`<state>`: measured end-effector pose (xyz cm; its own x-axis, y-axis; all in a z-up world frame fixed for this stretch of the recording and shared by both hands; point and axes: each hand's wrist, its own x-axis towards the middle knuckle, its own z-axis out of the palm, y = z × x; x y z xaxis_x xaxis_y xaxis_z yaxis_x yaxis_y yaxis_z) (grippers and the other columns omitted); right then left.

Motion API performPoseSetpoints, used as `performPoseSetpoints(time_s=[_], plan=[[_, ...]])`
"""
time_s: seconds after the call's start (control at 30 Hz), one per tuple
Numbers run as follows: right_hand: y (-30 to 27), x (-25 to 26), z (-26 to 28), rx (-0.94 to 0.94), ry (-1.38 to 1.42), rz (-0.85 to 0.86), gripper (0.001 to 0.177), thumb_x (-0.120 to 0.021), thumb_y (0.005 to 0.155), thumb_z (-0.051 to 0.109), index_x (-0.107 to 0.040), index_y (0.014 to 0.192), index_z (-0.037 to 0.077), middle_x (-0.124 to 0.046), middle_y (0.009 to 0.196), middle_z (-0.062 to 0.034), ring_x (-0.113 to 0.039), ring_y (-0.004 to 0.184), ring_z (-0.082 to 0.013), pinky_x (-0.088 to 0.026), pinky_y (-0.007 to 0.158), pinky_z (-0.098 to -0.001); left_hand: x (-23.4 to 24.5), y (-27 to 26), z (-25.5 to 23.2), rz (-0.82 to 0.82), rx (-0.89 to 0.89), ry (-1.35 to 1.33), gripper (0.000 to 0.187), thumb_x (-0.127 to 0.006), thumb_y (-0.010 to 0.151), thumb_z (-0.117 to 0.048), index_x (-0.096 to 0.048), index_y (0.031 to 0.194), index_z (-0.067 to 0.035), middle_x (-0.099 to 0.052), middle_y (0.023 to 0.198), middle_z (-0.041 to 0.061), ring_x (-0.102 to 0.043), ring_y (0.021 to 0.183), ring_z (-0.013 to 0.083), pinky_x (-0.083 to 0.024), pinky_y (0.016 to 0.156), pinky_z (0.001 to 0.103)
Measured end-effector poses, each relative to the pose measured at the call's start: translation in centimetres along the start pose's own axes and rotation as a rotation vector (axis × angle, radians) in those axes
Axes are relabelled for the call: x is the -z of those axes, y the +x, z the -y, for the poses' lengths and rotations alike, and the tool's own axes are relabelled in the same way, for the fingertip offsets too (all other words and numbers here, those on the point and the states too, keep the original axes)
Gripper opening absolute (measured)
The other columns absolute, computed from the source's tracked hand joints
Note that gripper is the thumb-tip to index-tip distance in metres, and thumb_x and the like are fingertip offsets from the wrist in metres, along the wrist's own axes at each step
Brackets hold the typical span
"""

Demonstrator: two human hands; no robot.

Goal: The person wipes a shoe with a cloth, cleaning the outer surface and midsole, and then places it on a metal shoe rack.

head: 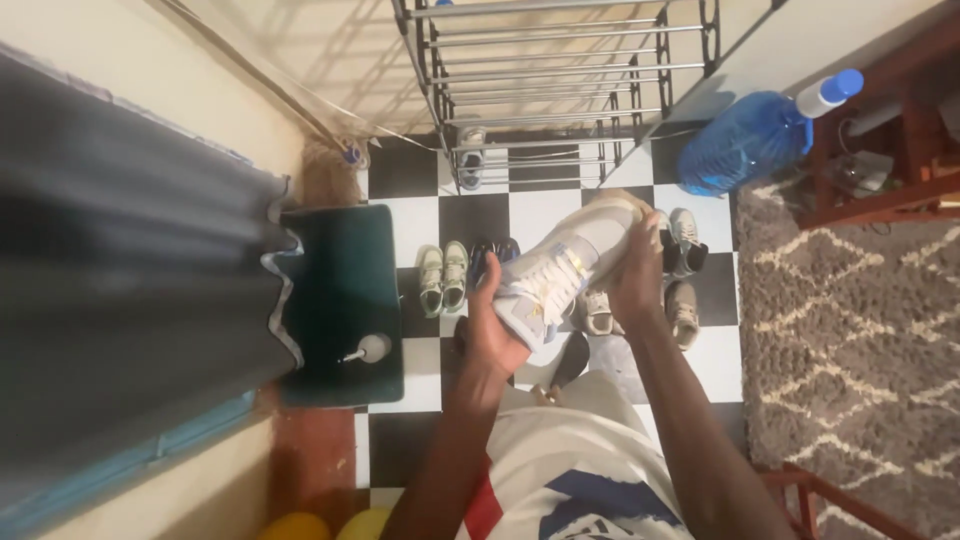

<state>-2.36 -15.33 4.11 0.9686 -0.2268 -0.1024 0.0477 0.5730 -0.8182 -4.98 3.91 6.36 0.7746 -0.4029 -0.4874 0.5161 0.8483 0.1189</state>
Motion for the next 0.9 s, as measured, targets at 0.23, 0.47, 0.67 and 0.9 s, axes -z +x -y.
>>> performPoseSetpoints(time_s=[0.23, 0.47, 0.67, 0.9], plan=[[1.0, 5.1, 1.7, 0.283, -0.283, -0.340, 0.033, -0.062, 0.112, 0.029, -0.061, 0.123, -0.001, -0.066, 0.105, -0.0084, -0.062, 0.091, -0.0189, -0.048, 0.076, -0.0365, 2.7, 2.2, 1.3, 0.119, -0.063, 0.276, 0.051, -0.070, 0.099, -0.029, -0.057, 0.137, 0.002, -0.066, 0.127, 0.015, -0.064, 0.114, 0.0300, -0.050, 0.092, 0.045], [-2.4, 1.4, 1.0, 0.520, -0.917, 0.290, 0.042, -0.054, 0.102, 0.003, -0.054, 0.143, -0.004, -0.058, 0.147, -0.0210, -0.060, 0.129, -0.0299, -0.050, 0.104, -0.0449, 6.4, 6.5, 3.3, 0.081, -0.001, 1.672, 0.051, -0.044, 0.108, -0.035, -0.058, 0.146, -0.004, -0.071, 0.122, 0.022, -0.064, 0.116, 0.0334, -0.047, 0.100, 0.042], [-1.3, 0.2, 3.8, 0.191, -0.611, 0.280, 0.061, -0.040, 0.090, -0.007, -0.053, 0.146, 0.012, -0.052, 0.156, -0.0137, -0.057, 0.138, -0.0262, -0.053, 0.112, -0.0401, 8.5, 6.0, 3.8, -0.087, 0.003, 1.726, 0.058, -0.040, 0.107, -0.051, -0.056, 0.147, -0.012, -0.060, 0.138, 0.021, -0.051, 0.132, 0.0307, -0.034, 0.112, 0.041], [-4.8, -0.3, -0.4, 0.554, -1.018, 0.524, 0.043, -0.066, 0.092, 0.006, -0.060, 0.135, 0.010, -0.058, 0.148, -0.0154, -0.054, 0.141, -0.0341, -0.044, 0.116, -0.0453, 13.6, 9.9, 4.2, 0.364, -0.513, 1.855, 0.078, -0.027, 0.110, -0.065, -0.047, 0.151, -0.002, -0.053, 0.151, 0.025, -0.046, 0.140, 0.0286, -0.035, 0.113, 0.039]])
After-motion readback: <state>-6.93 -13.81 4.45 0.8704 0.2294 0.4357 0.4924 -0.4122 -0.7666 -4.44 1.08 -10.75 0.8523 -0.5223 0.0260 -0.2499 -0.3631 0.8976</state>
